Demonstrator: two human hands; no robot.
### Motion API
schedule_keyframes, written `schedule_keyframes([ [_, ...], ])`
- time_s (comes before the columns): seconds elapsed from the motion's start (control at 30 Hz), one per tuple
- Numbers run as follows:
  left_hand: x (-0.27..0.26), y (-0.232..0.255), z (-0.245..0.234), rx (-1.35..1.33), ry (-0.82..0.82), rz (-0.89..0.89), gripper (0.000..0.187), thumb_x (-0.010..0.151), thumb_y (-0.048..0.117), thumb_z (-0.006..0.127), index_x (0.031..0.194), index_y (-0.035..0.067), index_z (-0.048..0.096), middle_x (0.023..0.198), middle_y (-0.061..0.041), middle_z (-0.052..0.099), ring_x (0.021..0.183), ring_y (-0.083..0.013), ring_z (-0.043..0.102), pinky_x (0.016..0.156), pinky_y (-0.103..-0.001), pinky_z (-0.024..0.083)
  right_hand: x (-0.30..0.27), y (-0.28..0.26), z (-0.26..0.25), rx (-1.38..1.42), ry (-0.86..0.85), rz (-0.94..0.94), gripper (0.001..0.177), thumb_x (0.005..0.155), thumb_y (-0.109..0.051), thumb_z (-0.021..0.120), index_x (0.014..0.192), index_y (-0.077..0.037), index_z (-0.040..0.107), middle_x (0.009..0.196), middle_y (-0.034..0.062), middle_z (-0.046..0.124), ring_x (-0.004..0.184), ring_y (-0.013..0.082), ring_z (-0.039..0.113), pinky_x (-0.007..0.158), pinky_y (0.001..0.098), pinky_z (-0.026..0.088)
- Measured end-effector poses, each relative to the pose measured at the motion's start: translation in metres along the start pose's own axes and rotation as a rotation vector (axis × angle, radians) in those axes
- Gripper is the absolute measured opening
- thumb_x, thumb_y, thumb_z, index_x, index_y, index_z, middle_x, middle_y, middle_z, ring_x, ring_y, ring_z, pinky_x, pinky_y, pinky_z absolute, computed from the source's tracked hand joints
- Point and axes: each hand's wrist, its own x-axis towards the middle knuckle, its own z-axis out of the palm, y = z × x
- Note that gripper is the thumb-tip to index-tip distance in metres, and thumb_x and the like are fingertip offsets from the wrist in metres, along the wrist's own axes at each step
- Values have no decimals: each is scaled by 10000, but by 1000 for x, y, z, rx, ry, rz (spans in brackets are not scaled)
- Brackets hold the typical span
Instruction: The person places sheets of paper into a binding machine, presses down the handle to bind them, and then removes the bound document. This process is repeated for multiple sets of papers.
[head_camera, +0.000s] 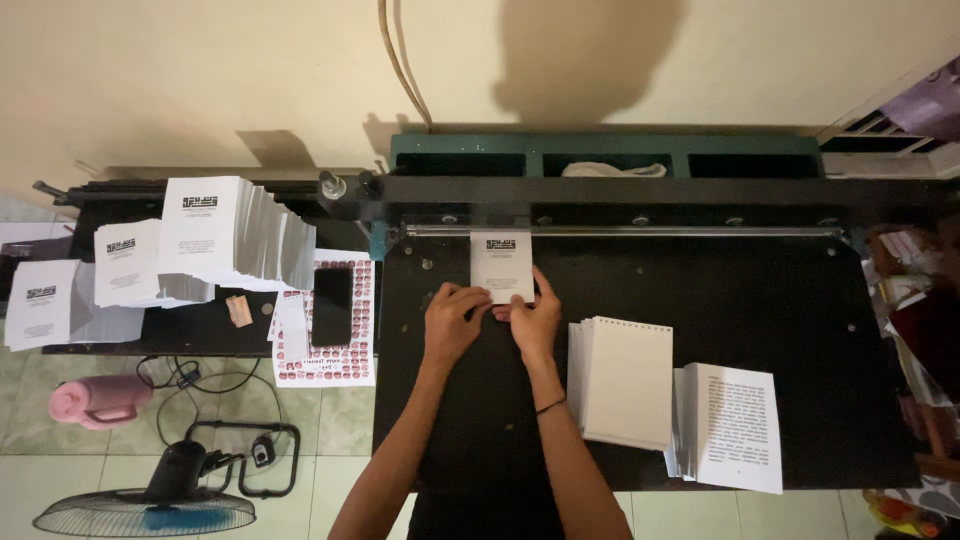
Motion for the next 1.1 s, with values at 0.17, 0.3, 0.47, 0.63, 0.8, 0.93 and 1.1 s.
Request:
schedule_keyframes([
  [0.17,6,17,-13,-33,-43,-64,87,793,49,841,819,114,790,882,-35,795,820,-267,692,779,-348,545,-8,-5,4,49,67,44,586,919,92,576,1487,58,435,973,373,646,704,436,740,588,464,646],
  [0.3,8,14,-13,-68,-40,-70,106,790,41,837,846,117,788,888,-38,787,817,-286,689,753,-366,546,13,34,11,187,132,101,538,915,4,671,1401,114,467,898,301,638,671,401,740,574,441,648],
  [0.47,9,15,-21,-256,87,-65,352,724,163,912,1037,108,760,1056,-110,769,1006,-372,701,893,-453,553,22,51,20,261,276,23,304,850,7,777,1116,81,649,831,311,599,659,484,705,527,523,630],
  [0.63,-2,11,-23,-533,204,-502,360,998,154,688,1303,6,566,1211,-248,602,980,-382,668,824,-462,568,-34,45,11,192,306,55,330,837,6,803,1125,50,648,934,221,599,783,333,665,596,447,617],
  [0.8,-8,73,-57,-737,13,-812,584,1023,408,619,1325,-88,552,1229,-332,600,1130,-475,634,932,-544,519,-123,4,-15,247,176,89,208,919,31,732,1098,20,626,925,123,599,820,210,621,716,389,636],
  [0.93,-13,127,-75,-587,-17,-794,341,888,163,773,1138,3,605,989,-183,674,897,-296,634,813,-448,508,-140,22,-42,233,35,28,199,919,-26,762,1040,5,606,885,97,660,800,188,665,713,397,658],
  [1.1,-18,149,-91,-778,-34,-797,262,917,155,727,1133,53,620,940,-142,708,838,-247,689,785,-396,543,-157,-1,-56,306,-25,-24,168,924,-16,749,954,4,585,816,103,674,761,182,671,701,401,656],
])
